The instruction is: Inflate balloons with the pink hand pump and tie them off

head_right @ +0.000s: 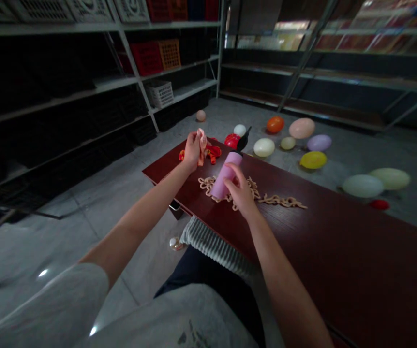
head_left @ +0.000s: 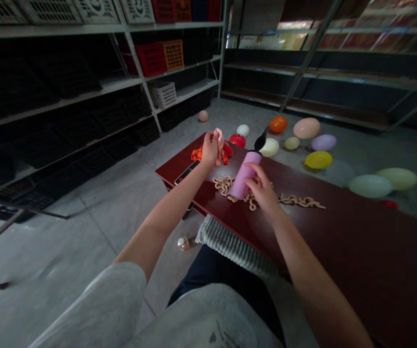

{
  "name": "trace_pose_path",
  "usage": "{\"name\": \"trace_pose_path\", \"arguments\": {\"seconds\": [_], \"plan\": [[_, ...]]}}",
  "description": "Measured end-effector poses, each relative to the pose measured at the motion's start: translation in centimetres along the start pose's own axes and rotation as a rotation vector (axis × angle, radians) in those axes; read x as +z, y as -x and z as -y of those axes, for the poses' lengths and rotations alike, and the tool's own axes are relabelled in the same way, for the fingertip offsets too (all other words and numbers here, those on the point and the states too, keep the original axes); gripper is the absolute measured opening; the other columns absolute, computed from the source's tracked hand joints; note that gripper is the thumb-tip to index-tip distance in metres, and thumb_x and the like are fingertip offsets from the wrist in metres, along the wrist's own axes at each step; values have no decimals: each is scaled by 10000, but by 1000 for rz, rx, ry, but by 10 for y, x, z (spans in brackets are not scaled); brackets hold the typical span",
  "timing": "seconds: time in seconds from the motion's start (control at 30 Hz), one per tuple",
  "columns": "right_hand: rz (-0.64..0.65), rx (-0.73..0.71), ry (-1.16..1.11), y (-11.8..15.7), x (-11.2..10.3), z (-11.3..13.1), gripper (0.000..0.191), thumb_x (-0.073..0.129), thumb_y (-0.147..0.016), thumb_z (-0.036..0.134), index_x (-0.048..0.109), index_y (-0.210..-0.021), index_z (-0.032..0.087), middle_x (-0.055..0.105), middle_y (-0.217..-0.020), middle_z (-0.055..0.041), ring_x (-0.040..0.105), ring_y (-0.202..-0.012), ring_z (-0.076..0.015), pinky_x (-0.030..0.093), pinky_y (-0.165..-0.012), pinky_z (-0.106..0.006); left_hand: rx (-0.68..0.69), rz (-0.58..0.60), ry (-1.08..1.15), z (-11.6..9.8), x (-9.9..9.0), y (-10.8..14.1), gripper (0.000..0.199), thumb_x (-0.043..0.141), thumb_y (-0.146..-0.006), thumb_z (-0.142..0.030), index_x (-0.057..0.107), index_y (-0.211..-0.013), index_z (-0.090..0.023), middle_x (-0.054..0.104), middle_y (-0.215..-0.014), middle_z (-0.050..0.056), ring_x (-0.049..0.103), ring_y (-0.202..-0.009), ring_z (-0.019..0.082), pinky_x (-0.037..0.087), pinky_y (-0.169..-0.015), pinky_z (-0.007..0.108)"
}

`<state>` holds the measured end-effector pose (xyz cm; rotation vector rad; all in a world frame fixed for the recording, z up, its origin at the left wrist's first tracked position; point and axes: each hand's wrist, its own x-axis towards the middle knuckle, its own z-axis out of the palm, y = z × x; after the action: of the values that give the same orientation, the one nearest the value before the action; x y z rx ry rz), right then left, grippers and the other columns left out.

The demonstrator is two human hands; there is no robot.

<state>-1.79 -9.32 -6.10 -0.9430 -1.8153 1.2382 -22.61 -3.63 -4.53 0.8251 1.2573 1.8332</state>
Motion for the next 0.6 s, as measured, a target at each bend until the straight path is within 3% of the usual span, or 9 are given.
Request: {"name": "trace_pose_path", "arguments": {"seconds": [0.07, 0.13, 0.27, 0.37, 0.47, 0.6], "plan": [[-67, -13, -31, 5, -20, -3, 457, 526, -806, 295, 525, -1261, 262, 532, -1330, -60, 534, -1080, -189, 448, -911, -303, -71, 67, 116, 4, 18, 11, 236, 411, -1029, -423, 502, -1043, -206, 523, -690, -29, 325, -391, 62, 271, -427, 204], [-111, -8, -47, 8, -40, -9, 440, 520, -787, 264, 551, -1226, 265, 531, -1330, -54, 526, -1091, -198, 441, -916, -311, -161, 155, 166, 10, 36, 22, 297, 366, -1033, -413, 539, -972, -179, 527, -686, -9, 306, -383, 57, 258, -396, 201], [-156, 63, -115, 14, -81, -28, 449, 503, -797, 289, 530, -1244, 295, 525, -1361, -72, 571, -1071, -234, 503, -809, -347, -409, 319, 390, 27, 68, 42, 198, 414, -1001, -234, 595, -1072, -198, 657, -906, 42, 529, -541, 68, 451, -513, 177], [-169, 130, -176, 20, -106, -47, 515, 521, -835, 380, 420, -1337, 322, 628, -1158, -77, 631, -865, -221, 530, -713, -371, -442, 438, 528, 45, 93, 52, 438, 460, -926, -44, 558, -1263, -307, 681, -1117, 15, 645, -761, 67, 527, -707, 185], [-171, 188, -298, 26, -124, -61, 564, 540, -846, 440, 339, -1368, 367, 648, -997, -15, 624, -752, -191, 534, -700, -374, -423, 389, 541, 67, 117, 50, 515, 479, -931, -9, 517, -1331, -332, 666, -1243, 25, 674, -944, 78, 537, -813, 188], [-126, 220, -521, 29, -132, -63, 534, 539, -855, 433, 332, -1346, 403, 640, -967, 6, 611, -717, -178, 513, -660, -352, -447, 277, 549, 96, 136, 37, 259, 455, -995, -76, 624, -1175, -152, 606, -1360, 115, 648, -1115, 128, 554, -801, 149]]}}
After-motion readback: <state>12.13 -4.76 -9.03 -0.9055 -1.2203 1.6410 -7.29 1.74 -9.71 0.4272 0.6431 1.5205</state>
